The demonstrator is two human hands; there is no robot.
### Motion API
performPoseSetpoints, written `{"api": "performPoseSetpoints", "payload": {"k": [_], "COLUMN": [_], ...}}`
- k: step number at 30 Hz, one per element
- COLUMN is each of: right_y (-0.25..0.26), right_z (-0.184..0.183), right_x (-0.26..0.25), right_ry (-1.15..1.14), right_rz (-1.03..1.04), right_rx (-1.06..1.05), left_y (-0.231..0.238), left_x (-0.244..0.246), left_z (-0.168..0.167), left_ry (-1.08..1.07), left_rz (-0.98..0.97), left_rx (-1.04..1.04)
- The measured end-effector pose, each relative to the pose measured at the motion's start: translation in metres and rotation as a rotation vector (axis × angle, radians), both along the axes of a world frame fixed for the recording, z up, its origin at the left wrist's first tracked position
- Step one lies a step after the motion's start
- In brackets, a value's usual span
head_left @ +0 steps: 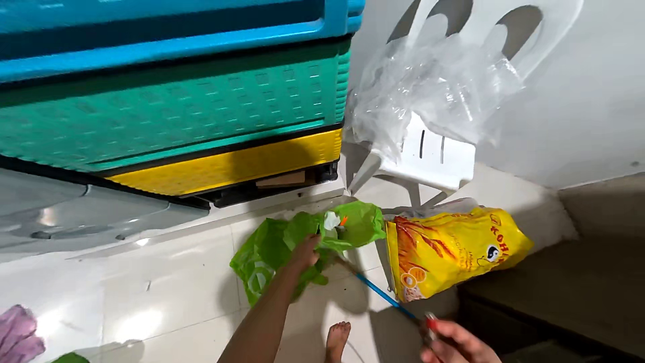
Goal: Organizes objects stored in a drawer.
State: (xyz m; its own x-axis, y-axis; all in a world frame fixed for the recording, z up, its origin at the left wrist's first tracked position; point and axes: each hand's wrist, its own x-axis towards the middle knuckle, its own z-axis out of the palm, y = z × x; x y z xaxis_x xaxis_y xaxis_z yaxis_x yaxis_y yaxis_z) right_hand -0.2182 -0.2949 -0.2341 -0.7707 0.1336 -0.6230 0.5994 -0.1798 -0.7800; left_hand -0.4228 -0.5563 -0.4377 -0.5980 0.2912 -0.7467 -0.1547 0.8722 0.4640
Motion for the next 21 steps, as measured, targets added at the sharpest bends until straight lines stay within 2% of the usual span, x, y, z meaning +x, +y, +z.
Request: {"api": "performPoseSetpoints", "payload": {"k": [3, 7, 11, 14, 17, 21], "right_y": [-0.024, -0.053, -0.083, -0.090, -0.087, -0.076], "right_z": [-0.035, -0.077, -0.119, -0.132, -0.141, -0.146], "right_x": [-0.062, -0.140, -0.190, -0.199, -0.186, -0.147], "right_ry": [-0.071, -0.266, -0.361, -0.423, -0.384, -0.294], "right_rz": [0.039, 0.118, 0.027, 0.093, 0.115, 0.006], "right_rx": [0.113, 0.145, 0.092, 0.071, 0.117, 0.174], "left_y": [-0.013, -0.020, -0.019, -0.009, 0.003, 0.015], "left_x": [-0.011, -0.020, -0.020, -0.021, -0.028, -0.049], "left_z": [0.000, 0.000, 0.003, 0.011, 0.021, 0.038], "left_ry": [0.035, 0.072, 0.089, 0.137, 0.210, 0.279], "left_rz": [-0.031, -0.056, -0.139, -0.250, -0.323, -0.219], "left_rx": [-0.063, -0.095, -0.023, -0.047, -0.041, 0.064]}}
